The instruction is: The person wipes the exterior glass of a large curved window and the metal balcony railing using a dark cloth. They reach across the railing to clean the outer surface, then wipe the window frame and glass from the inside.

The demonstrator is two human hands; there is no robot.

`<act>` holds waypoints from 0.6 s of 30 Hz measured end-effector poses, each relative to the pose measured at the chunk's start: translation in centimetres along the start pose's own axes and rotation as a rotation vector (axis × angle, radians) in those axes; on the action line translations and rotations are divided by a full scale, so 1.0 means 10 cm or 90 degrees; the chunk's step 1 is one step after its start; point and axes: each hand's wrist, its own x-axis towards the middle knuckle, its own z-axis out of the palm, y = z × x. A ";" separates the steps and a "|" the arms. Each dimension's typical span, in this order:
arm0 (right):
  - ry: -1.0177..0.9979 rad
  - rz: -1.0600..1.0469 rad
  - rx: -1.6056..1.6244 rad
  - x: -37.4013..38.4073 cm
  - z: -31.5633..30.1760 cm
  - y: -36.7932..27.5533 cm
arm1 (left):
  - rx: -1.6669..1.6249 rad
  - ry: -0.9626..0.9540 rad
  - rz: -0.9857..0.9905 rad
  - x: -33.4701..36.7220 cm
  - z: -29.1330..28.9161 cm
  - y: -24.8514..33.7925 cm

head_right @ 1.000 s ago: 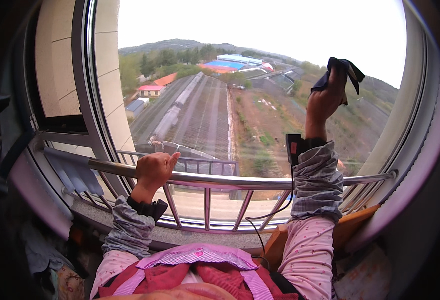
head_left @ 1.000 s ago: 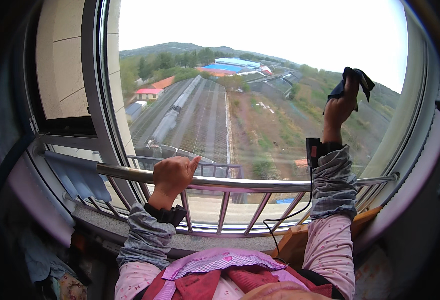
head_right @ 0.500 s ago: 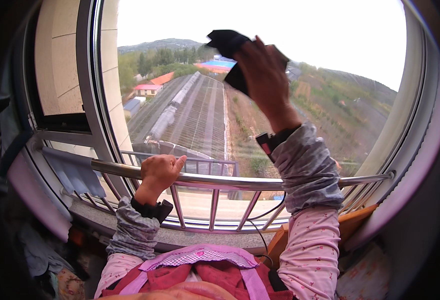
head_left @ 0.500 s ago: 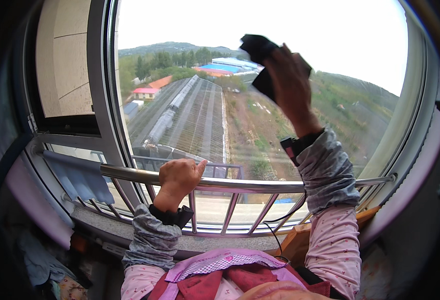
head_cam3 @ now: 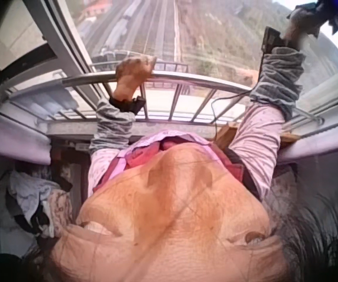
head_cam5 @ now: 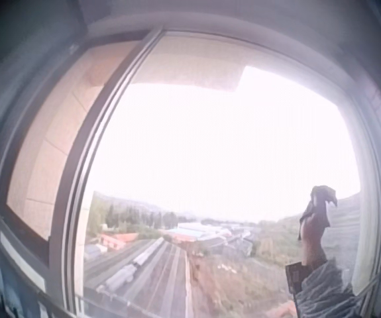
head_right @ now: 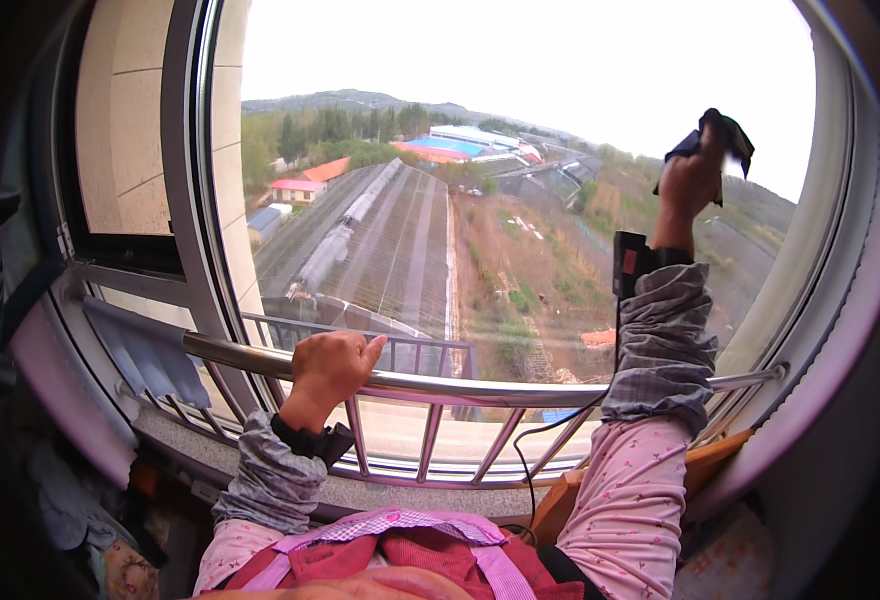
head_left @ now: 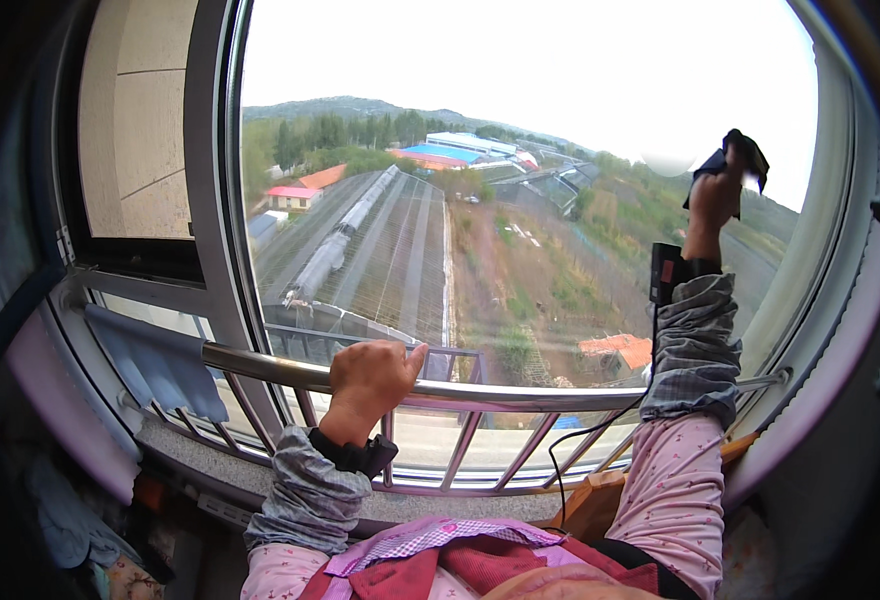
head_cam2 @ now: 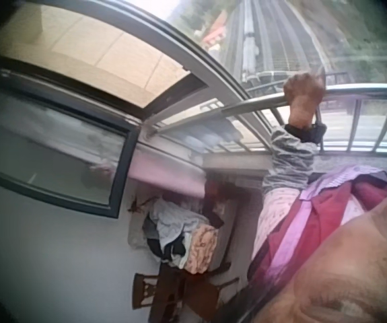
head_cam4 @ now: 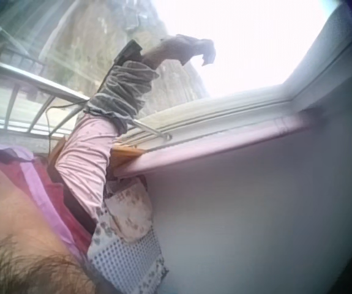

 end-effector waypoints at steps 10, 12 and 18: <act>-0.111 -0.441 0.496 -0.22 -0.34 -3.80 | -0.006 0.024 0.036 -0.05 0.04 -0.05; -0.075 -0.430 0.508 -0.09 -0.22 -3.95 | -0.013 0.036 0.048 -0.05 0.05 -0.05; -0.154 -0.363 0.270 0.78 0.18 -3.78 | -0.001 0.036 0.022 -0.05 0.07 -0.07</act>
